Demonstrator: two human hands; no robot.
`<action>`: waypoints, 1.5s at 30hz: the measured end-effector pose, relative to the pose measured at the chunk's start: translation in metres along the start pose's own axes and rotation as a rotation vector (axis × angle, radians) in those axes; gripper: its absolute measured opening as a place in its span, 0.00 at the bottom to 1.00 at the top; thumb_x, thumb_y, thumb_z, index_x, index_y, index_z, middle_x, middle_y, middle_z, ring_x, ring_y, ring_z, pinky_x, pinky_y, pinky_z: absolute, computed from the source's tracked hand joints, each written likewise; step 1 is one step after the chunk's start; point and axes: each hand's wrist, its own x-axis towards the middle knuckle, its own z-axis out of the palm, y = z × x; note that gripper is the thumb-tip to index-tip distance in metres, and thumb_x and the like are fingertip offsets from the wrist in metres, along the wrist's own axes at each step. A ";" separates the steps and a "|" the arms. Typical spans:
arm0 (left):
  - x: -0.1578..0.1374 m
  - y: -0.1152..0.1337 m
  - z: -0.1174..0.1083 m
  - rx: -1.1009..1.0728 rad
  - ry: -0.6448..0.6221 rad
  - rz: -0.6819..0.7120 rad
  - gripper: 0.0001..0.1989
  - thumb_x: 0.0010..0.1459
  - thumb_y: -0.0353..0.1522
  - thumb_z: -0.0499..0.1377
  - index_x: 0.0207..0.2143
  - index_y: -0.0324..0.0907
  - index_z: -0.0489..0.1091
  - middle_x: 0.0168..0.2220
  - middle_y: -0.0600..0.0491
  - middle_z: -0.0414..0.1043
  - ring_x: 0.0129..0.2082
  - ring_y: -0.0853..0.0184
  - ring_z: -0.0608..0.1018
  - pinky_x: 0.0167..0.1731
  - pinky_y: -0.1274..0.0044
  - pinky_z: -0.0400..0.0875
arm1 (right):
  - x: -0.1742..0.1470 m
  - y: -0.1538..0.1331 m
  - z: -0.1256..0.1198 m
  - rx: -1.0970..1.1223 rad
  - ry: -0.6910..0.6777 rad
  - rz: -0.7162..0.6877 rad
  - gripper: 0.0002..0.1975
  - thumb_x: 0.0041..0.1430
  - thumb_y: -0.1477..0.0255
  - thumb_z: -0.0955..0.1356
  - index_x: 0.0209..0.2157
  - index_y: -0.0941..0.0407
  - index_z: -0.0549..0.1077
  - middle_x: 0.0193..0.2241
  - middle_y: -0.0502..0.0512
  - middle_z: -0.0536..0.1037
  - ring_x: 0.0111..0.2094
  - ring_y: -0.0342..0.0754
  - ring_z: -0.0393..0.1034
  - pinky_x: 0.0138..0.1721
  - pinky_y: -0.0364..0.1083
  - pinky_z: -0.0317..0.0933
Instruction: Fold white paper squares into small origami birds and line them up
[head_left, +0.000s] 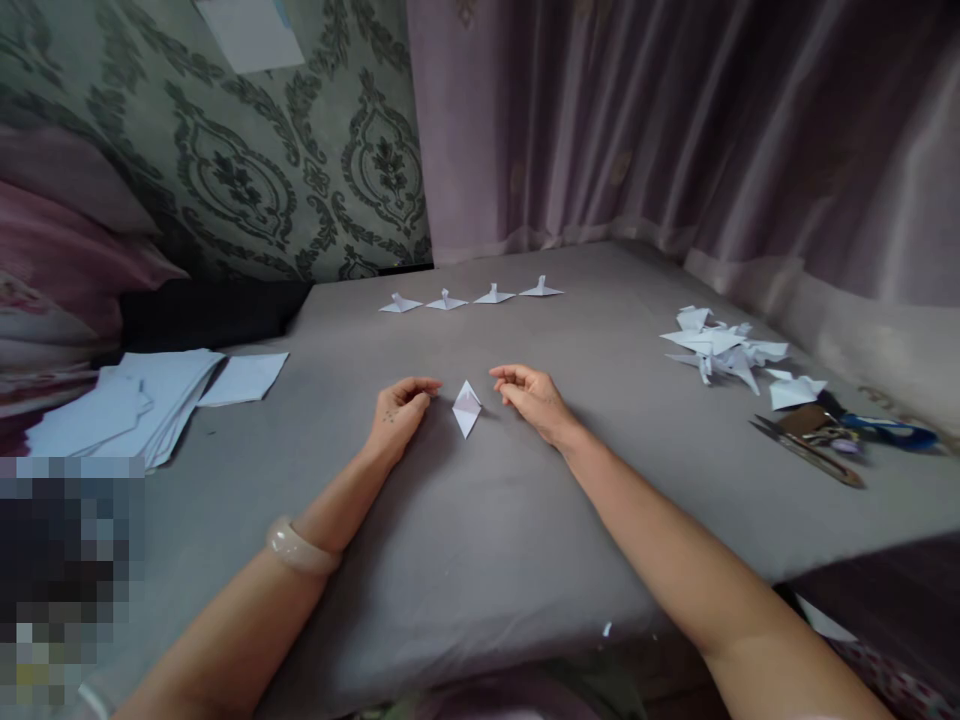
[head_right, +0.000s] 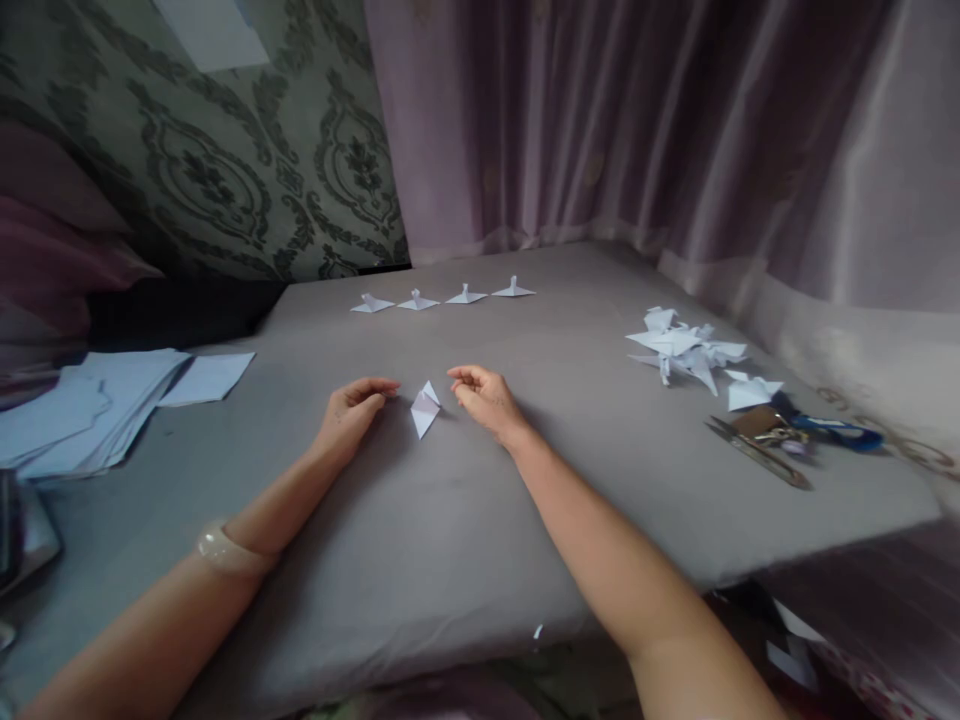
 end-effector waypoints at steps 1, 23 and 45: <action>0.000 0.000 0.000 -0.009 0.004 0.004 0.17 0.42 0.29 0.52 0.33 0.38 0.75 0.31 0.52 0.74 0.29 0.69 0.72 0.29 0.79 0.64 | 0.000 0.001 0.000 -0.007 -0.006 -0.005 0.16 0.45 0.72 0.64 0.38 0.57 0.73 0.29 0.51 0.74 0.25 0.39 0.63 0.26 0.40 0.58; 0.040 -0.005 -0.002 -0.377 0.073 -0.247 0.11 0.44 0.27 0.56 0.31 0.37 0.74 0.29 0.48 0.72 0.24 0.71 0.72 0.28 0.77 0.67 | 0.008 -0.017 0.011 -0.321 -0.082 0.151 0.06 0.38 0.76 0.62 0.23 0.56 0.69 0.19 0.47 0.72 0.22 0.41 0.64 0.25 0.40 0.55; 0.013 -0.002 0.010 0.339 -0.347 0.430 0.05 0.52 0.28 0.57 0.31 0.42 0.74 0.29 0.52 0.73 0.32 0.64 0.73 0.36 0.73 0.66 | -0.009 -0.001 0.021 -0.372 0.091 -0.081 0.08 0.47 0.73 0.63 0.29 0.56 0.72 0.26 0.50 0.75 0.28 0.44 0.68 0.33 0.44 0.61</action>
